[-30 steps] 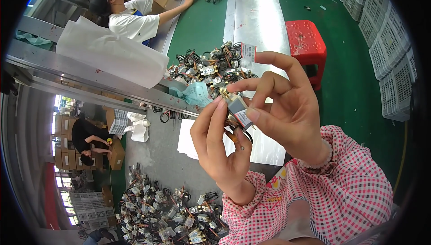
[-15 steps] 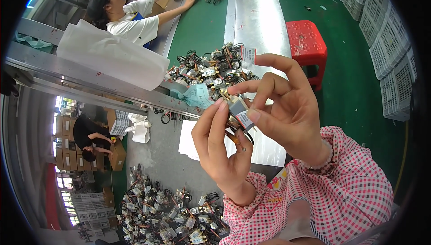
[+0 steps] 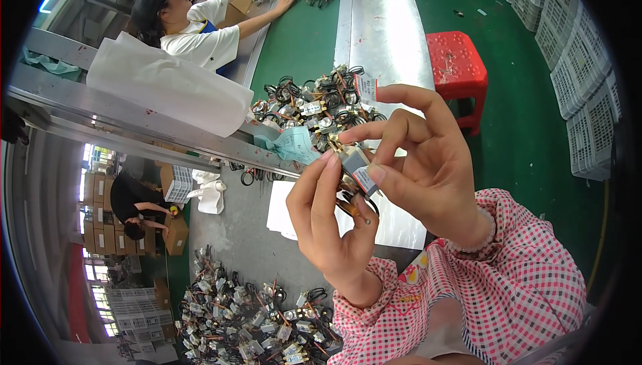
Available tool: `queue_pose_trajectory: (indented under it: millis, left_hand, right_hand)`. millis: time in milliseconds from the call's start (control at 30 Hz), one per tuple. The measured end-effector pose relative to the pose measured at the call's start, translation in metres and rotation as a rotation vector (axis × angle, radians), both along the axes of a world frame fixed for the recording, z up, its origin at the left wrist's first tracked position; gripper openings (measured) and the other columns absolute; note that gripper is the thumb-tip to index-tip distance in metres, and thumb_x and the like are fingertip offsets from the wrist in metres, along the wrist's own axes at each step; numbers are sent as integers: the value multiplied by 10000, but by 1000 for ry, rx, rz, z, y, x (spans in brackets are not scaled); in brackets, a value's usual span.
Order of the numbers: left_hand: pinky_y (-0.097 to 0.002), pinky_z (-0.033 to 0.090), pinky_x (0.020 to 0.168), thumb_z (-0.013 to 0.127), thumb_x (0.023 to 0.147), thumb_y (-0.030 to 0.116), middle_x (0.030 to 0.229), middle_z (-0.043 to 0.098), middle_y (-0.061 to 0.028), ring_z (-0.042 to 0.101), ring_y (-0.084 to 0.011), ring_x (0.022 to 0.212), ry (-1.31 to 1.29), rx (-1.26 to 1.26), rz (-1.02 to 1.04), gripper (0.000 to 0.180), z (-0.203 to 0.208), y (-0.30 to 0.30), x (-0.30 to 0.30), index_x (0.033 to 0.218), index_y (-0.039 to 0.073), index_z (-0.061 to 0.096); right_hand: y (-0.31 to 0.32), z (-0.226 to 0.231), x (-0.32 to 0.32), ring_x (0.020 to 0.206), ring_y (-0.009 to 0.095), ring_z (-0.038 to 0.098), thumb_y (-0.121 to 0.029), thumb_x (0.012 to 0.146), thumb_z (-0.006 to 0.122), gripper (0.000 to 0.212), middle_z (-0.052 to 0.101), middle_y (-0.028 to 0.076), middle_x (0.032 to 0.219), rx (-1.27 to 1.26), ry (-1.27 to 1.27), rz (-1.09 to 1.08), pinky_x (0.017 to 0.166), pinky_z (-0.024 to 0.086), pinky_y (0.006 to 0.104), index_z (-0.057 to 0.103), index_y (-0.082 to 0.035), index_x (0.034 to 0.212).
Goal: Applying adhesive labels to small electric motors on an assembly line.
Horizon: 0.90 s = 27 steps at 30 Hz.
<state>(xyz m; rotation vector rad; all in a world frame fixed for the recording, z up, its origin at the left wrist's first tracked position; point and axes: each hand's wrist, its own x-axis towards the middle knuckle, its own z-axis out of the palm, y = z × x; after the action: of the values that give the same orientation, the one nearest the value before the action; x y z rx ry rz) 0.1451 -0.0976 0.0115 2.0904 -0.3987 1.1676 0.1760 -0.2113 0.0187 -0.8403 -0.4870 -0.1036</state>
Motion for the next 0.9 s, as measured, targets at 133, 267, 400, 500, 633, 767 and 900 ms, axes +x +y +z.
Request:
queue_pose_trajectory:
  millis: [133, 267, 400, 500, 633, 767, 900]
  left_hand:
    - [-291, 483, 721, 478, 737, -94, 1100, 488, -198, 546, -237, 929, 2, 102, 14, 387, 0, 3, 1, 1124, -87, 503]
    - [-301, 483, 717, 541, 681, -58, 1066, 512, -188, 551, -252, 905, -1, 12, 42, 409, -2, 5, 3, 1090, -67, 528]
    - [-308, 485, 699, 583, 624, -6, 1013, 545, -188, 558, -267, 875, -50, -177, -53, 429, -5, 6, 2, 1050, -51, 557]
    - [-305, 481, 707, 582, 616, 13, 1001, 551, -197, 556, -269, 883, -93, -155, -74, 439, -4, 4, -1, 1047, -62, 554]
    - [-314, 485, 705, 591, 594, 13, 981, 569, -200, 575, -270, 849, 29, -164, -187, 422, 0, 3, -4, 1007, -72, 571]
    - [-311, 488, 694, 597, 574, 19, 923, 594, -202, 592, -269, 804, 142, -79, -195, 400, 5, 10, -13, 965, -64, 594]
    - [-296, 480, 616, 625, 678, 254, 882, 582, -153, 569, -244, 715, -328, -232, 200, 400, 11, 42, -22, 970, -11, 560]
  right_hand:
    - [-1, -2, -2, 1060, 249, 525, 83, 741, 586, 592, 540, 64, 835, -105, -47, -75, 926, 394, 342, 281, 55, 1249]
    - [-4, -4, -2, 1056, 241, 543, 90, 729, 593, 592, 558, 143, 1048, -532, -431, -517, 927, 399, 340, 299, 67, 1242]
    - [-11, -5, 6, 1058, 281, 546, 34, 749, 601, 581, 483, 213, 1211, -788, -563, -724, 957, 361, 378, 296, 84, 1241]
    - [-9, -7, 15, 1101, 272, 510, -122, 791, 620, 663, 469, 215, 1214, -667, -517, -621, 970, 340, 386, 227, 75, 1288]
    - [-1, -14, 9, 1017, 207, 529, -155, 809, 616, 773, 553, 143, 1045, -213, -222, 147, 941, 343, 337, 88, 58, 1333]
    - [-3, -25, 18, 907, 194, 568, -133, 858, 526, 656, 599, 111, 882, -149, -106, 156, 918, 349, 353, 109, 48, 1332]
    - [-22, -38, 46, 808, 187, 594, -112, 886, 454, 495, 612, 96, 763, -284, -152, 23, 905, 357, 368, 224, 47, 1295]
